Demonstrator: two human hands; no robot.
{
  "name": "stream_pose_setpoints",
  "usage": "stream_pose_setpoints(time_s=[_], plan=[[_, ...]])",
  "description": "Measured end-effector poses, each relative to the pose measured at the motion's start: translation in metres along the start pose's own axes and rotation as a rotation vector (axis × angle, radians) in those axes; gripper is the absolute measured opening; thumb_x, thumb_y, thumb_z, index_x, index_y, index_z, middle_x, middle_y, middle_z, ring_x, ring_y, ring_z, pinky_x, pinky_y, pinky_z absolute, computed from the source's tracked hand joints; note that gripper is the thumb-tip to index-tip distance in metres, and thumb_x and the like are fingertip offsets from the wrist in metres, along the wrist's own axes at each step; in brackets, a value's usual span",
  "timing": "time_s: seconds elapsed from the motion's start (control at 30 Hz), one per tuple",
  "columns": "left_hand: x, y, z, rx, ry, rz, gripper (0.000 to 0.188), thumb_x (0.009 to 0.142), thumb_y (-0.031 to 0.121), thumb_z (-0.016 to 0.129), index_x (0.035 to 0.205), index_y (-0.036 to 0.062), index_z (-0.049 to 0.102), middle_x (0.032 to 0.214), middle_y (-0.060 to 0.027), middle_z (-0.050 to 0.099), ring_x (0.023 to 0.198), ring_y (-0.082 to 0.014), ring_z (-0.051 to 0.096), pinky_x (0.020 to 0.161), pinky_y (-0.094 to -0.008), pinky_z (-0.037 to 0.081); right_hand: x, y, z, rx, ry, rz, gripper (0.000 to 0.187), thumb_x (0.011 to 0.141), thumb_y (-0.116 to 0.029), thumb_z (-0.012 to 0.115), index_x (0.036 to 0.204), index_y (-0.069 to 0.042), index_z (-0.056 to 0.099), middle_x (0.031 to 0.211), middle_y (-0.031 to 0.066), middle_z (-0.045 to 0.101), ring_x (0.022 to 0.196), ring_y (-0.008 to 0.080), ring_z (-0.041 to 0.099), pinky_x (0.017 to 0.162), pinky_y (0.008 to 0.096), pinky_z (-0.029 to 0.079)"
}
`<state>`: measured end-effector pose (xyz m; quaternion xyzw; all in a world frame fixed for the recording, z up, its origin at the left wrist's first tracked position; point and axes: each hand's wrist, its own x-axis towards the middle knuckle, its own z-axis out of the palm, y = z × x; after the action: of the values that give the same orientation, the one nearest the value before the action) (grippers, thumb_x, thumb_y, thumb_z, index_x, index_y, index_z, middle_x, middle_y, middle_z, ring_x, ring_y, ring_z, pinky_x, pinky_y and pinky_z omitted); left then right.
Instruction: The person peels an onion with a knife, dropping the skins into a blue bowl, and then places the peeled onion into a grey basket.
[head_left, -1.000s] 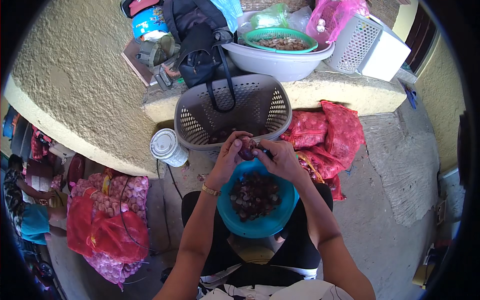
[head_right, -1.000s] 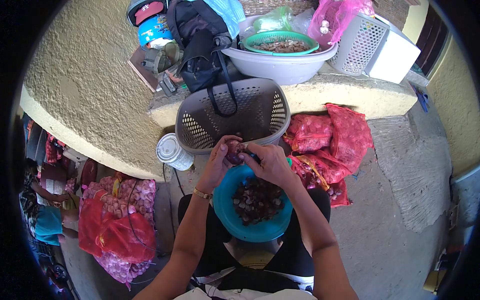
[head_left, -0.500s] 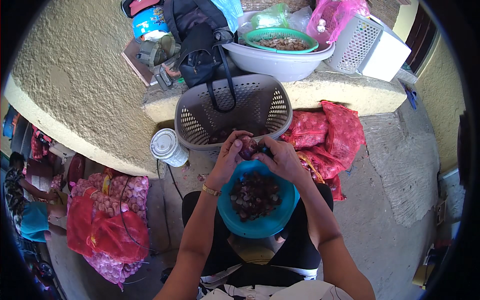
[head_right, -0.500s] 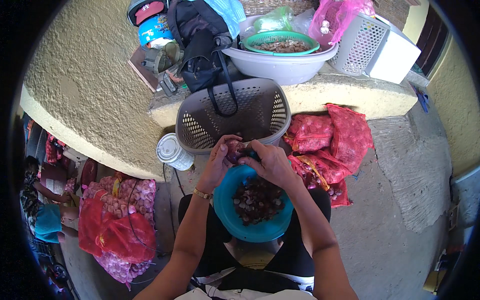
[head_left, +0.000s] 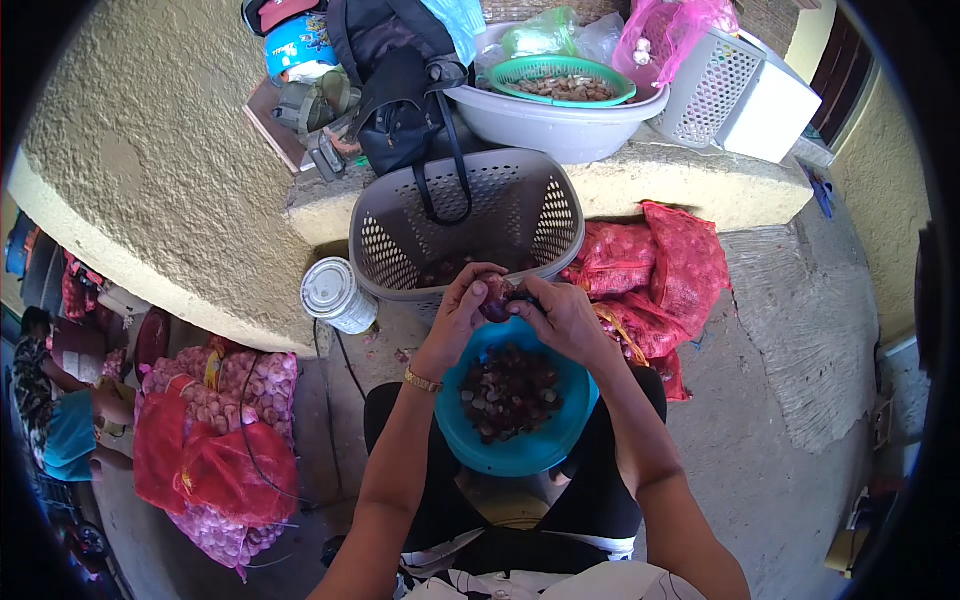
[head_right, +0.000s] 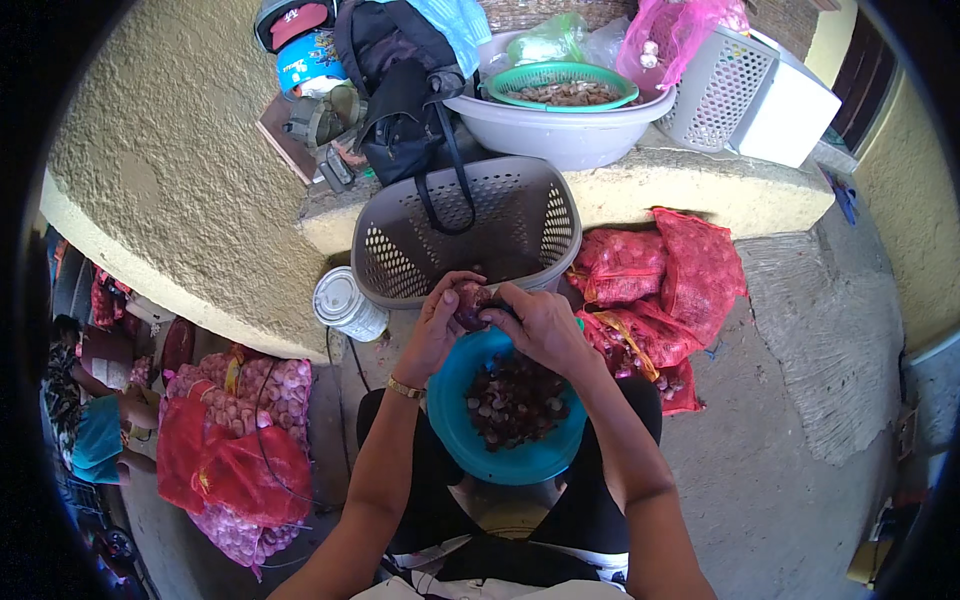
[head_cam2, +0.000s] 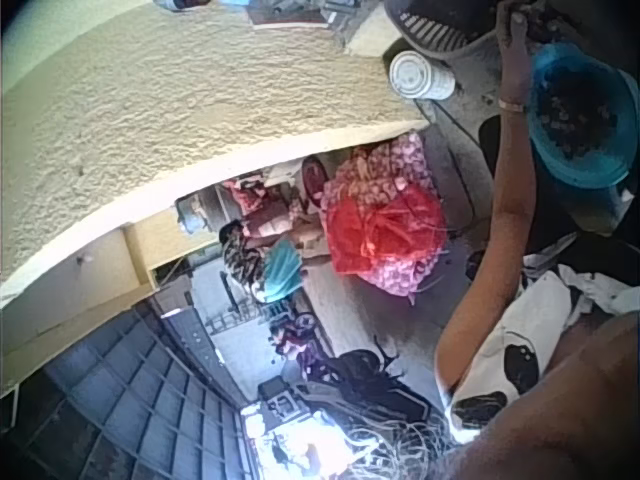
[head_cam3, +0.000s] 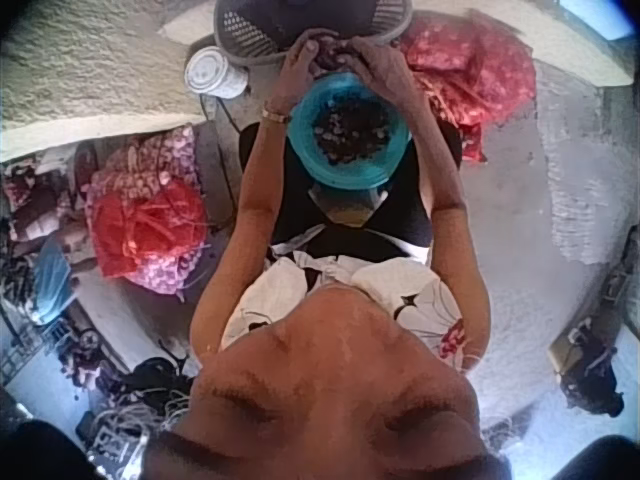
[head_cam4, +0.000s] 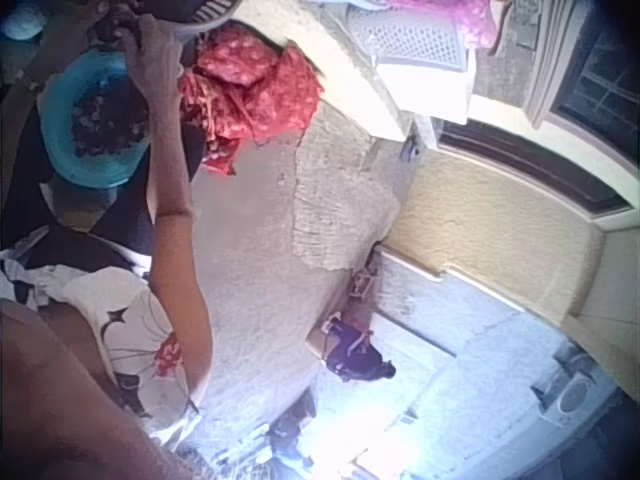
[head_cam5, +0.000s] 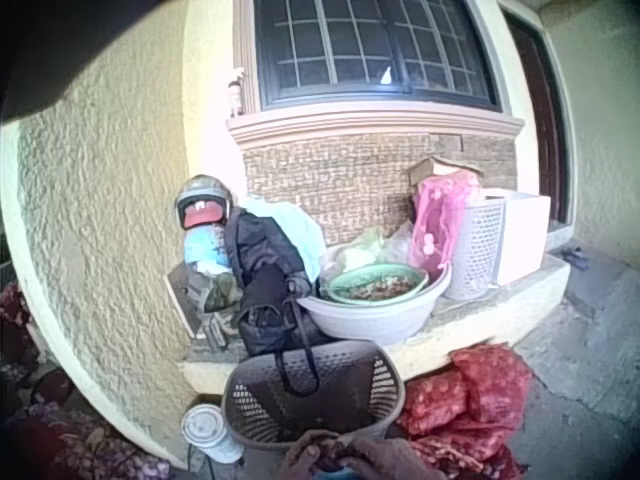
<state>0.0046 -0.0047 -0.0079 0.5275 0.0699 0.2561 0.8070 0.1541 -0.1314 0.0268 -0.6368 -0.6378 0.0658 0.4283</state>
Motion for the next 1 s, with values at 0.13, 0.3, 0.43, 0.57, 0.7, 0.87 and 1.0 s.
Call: stream_pose_setpoints(time_s=[0.13, 0.3, 0.43, 0.57, 0.7, 0.87, 1.0], plan=[[-0.001, 0.001, 0.0, 0.009, -0.01, 0.0, 0.043, 0.101, 0.037, 0.049, 0.128, 0.0034, 0.048, 0.121, -0.0061, 0.057, 0.113, -0.0136, 0.056, 0.098, -0.0318, 0.048, 0.0, -0.001, 0.0, -0.013, 0.01, -0.005, 0.026, 0.091, -0.031, 0.065, 0.093, -0.006, 0.058, 0.071, 0.0152, 0.063, 0.071, 0.0382, 0.064, 0.059, 0.0448, 0.048], [-0.001, 0.002, 0.0, 0.003, -0.015, -0.004, 0.042, 0.101, 0.035, 0.05, 0.129, 0.0036, 0.049, 0.122, -0.0059, 0.056, 0.113, -0.0139, 0.056, 0.099, -0.0323, 0.046, 0.001, -0.004, -0.003, -0.003, 0.01, -0.014, 0.025, 0.091, -0.029, 0.065, 0.088, -0.005, 0.059, 0.07, 0.0158, 0.062, 0.069, 0.0381, 0.063, 0.058, 0.0449, 0.048], [-0.002, 0.003, 0.0, 0.007, -0.017, -0.007, 0.042, 0.1, 0.035, 0.052, 0.128, 0.0034, 0.049, 0.122, -0.0061, 0.056, 0.113, -0.0145, 0.056, 0.1, -0.0325, 0.046, 0.0, -0.004, -0.005, 0.002, -0.002, -0.014, 0.023, 0.089, -0.026, 0.067, 0.085, -0.005, 0.059, 0.067, 0.0156, 0.062, 0.067, 0.0378, 0.063, 0.057, 0.0446, 0.048], [0.0, 0.002, 0.002, -0.016, -0.016, -0.009, 0.042, 0.1, 0.035, 0.052, 0.127, 0.0035, 0.049, 0.122, -0.0067, 0.056, 0.113, -0.0148, 0.057, 0.099, -0.0325, 0.047, 0.001, -0.008, -0.008, 0.011, 0.012, -0.031, 0.021, 0.088, -0.024, 0.067, 0.086, -0.005, 0.06, 0.067, 0.0154, 0.062, 0.067, 0.0374, 0.063, 0.056, 0.0437, 0.048], [0.0, 0.0, -0.001, -0.024, -0.018, -0.004, 0.041, 0.1, 0.035, 0.052, 0.126, 0.0035, 0.05, 0.12, -0.0068, 0.058, 0.111, -0.0145, 0.058, 0.097, -0.032, 0.049, 0.001, -0.008, -0.008, -0.003, -0.005, -0.044, 0.021, 0.088, -0.025, 0.067, 0.087, -0.005, 0.061, 0.07, 0.0151, 0.063, 0.068, 0.0369, 0.063, 0.057, 0.0434, 0.049], [0.0, 0.001, 0.001, -0.04, -0.024, -0.013, 0.04, 0.101, 0.035, 0.05, 0.125, 0.0033, 0.051, 0.114, -0.0061, 0.06, 0.107, -0.0138, 0.06, 0.093, -0.0309, 0.051, -0.001, -0.008, -0.01, -0.027, -0.031, -0.071, 0.019, 0.087, -0.024, 0.068, 0.09, -0.006, 0.061, 0.074, 0.0137, 0.065, 0.069, 0.0356, 0.064, 0.058, 0.0429, 0.049], [-0.001, 0.002, 0.004, -0.041, -0.009, -0.007, 0.038, 0.101, 0.034, 0.049, 0.124, 0.0036, 0.051, 0.114, -0.0065, 0.06, 0.107, -0.0137, 0.06, 0.093, -0.0309, 0.051, -0.001, -0.014, -0.009, -0.009, -0.02, -0.086, 0.019, 0.086, -0.024, 0.068, 0.091, -0.007, 0.062, 0.073, 0.013, 0.065, 0.067, 0.035, 0.064, 0.058, 0.0425, 0.049]])
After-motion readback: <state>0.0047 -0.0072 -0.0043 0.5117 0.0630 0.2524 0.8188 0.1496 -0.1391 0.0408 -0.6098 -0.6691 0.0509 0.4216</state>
